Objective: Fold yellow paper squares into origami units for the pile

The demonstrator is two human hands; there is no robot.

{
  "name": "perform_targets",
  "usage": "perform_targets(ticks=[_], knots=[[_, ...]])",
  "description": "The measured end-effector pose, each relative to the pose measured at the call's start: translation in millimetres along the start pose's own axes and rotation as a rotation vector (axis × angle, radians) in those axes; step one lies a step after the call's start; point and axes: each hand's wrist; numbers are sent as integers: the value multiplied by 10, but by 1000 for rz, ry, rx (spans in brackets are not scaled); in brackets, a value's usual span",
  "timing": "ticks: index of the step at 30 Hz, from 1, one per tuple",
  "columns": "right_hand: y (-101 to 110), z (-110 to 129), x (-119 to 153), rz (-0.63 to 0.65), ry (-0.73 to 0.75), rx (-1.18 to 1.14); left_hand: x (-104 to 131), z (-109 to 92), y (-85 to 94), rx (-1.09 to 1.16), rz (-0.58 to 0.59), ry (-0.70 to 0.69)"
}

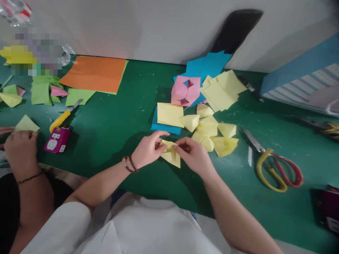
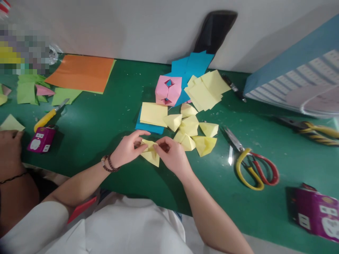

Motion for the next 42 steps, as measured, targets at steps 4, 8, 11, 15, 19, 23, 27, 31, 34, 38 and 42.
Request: perform_targets(ticks=[4, 8, 11, 15, 19, 23, 27, 31, 34, 38, 42], knots=[[9, 0, -2, 19, 4, 3, -10, 6, 17, -4, -3, -1], [15, -20, -22, 121, -4, -85, -6, 0, 37, -44, 42, -49], [16, -22, -33, 153, -34, -193, -5, -20, 34, 65, 67, 3], [-4, -9, -21, -3, -20, -264, -29, -24, -12, 436, 138, 177], [-51, -13, 14, -96, 9, -209, -58, 0, -53, 431, 141, 226], [-83, -26, 37, -104, 65, -126, -54, -14, -44, 270, 54, 177], [-91, -43, 35, -72, 87, -147, -42, -32, -21, 193, 52, 163], [-105, -60, 25, -65, 163, -163, -46, -14, -20, 170, 70, 172], [-115, -60, 18, -45, 243, -182, -56, -7, -23, 216, 71, 183], [-107, -42, 18, -27, 344, -134, -66, -34, -11, 314, 98, 251], [-72, -8, 32, -53, 383, 5, -66, -81, 8, 565, 155, 377]])
Point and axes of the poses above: each hand's wrist, its own x-axis away from the middle knuckle, its own y-axis out of the back of the hand, z = x × y, and after that the axes turned 10 degrees about -x, right-handed
